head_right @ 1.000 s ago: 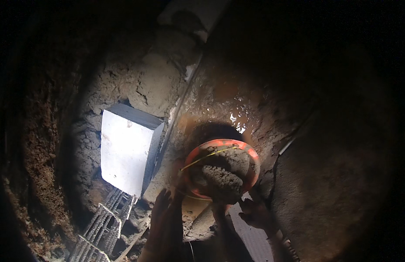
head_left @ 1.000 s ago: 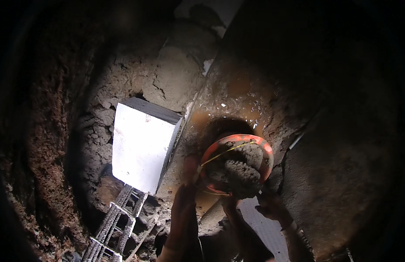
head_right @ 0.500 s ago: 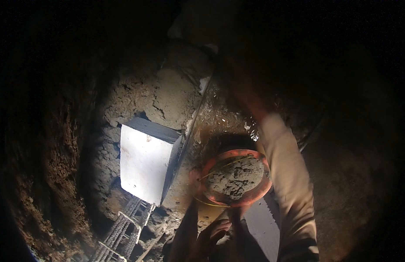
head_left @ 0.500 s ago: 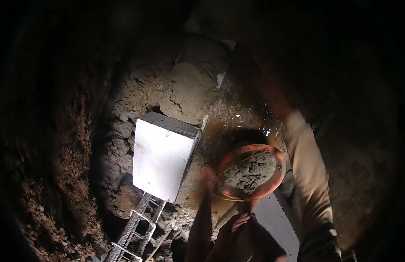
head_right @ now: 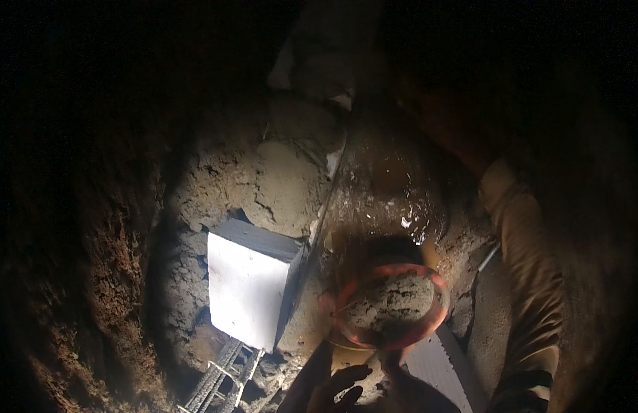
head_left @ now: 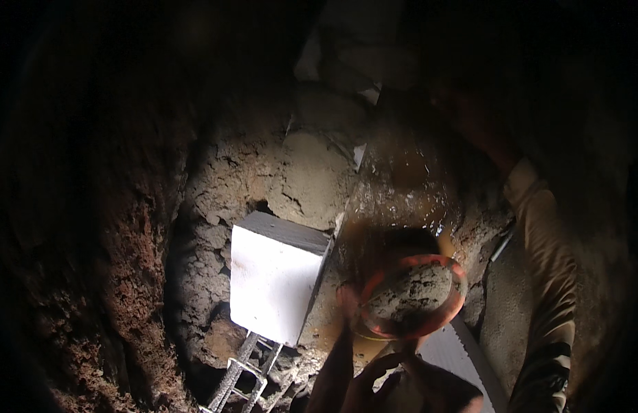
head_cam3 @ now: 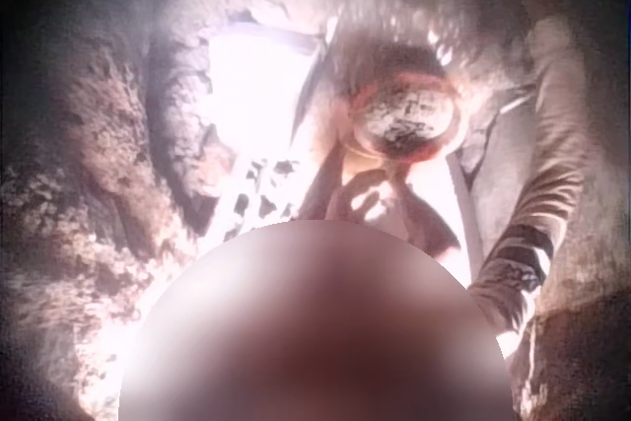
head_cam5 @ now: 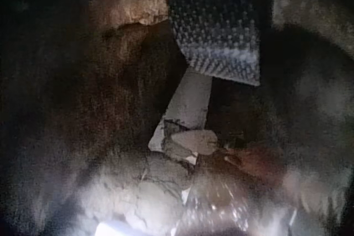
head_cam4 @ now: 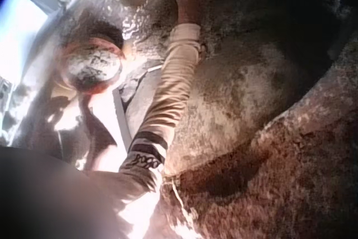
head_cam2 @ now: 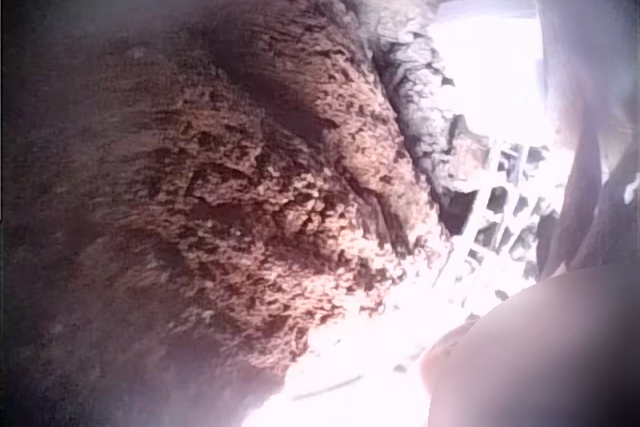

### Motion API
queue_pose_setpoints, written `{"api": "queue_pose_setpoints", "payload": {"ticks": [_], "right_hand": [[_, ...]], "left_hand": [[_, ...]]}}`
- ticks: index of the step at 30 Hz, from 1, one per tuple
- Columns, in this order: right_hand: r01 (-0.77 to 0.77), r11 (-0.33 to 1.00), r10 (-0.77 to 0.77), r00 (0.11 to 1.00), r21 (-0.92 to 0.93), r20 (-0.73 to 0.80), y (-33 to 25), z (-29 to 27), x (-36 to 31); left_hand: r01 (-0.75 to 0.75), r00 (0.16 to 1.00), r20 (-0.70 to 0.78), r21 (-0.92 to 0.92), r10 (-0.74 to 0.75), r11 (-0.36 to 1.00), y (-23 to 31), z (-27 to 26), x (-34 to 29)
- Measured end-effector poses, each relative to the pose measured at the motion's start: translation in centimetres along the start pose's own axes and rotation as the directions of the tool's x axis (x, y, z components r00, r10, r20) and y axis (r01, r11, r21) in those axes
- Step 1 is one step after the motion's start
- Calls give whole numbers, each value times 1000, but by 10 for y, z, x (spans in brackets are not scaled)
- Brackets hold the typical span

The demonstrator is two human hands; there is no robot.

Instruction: The person scoops mortar from a bucket with a trowel and applies it to the base of a narrow pit. They then lift a white concrete block and place it into the pit, pressing it into the mortar. The person repeats this process with a second block, using a tape measure to check alignment.

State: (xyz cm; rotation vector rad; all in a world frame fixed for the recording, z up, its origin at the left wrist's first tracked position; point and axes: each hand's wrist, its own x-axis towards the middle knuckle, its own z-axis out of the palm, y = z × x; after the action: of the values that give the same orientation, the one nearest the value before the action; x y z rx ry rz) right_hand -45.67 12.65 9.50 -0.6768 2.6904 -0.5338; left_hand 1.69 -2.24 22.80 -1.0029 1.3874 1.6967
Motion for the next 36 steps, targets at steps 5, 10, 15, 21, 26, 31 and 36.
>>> {"api": "queue_pose_setpoints", "payload": {"ticks": [5,10,15,21,26,31,36], "right_hand": [[17,997,-11,997,76,-79,16,16,33],[-37,999,36,994,0,-106,27,15,60],[-39,998,42,996,40,-82,14,41,50],[-29,997,33,998,71,-55,-4,40,2],[-43,977,48,999,211,-18,-29,18,-72],[-357,850,248,920,387,304,-64,-15,-239],[-230,972,234,901,-55,366,-57,-5,-424]], "left_hand": [[14,999,-30,1,-14,1000,4,-5,13],[12,1000,15,-24,-11,1000,6,-1,16],[28,999,-38,-30,-29,999,7,0,2],[9,1000,-17,-20,-9,1000,9,12,-15],[68,995,-80,127,-58,990,64,24,-25],[-116,932,-245,500,268,858,-13,-8,7],[-187,861,-501,-151,88,971,-5,-15,72]]}}
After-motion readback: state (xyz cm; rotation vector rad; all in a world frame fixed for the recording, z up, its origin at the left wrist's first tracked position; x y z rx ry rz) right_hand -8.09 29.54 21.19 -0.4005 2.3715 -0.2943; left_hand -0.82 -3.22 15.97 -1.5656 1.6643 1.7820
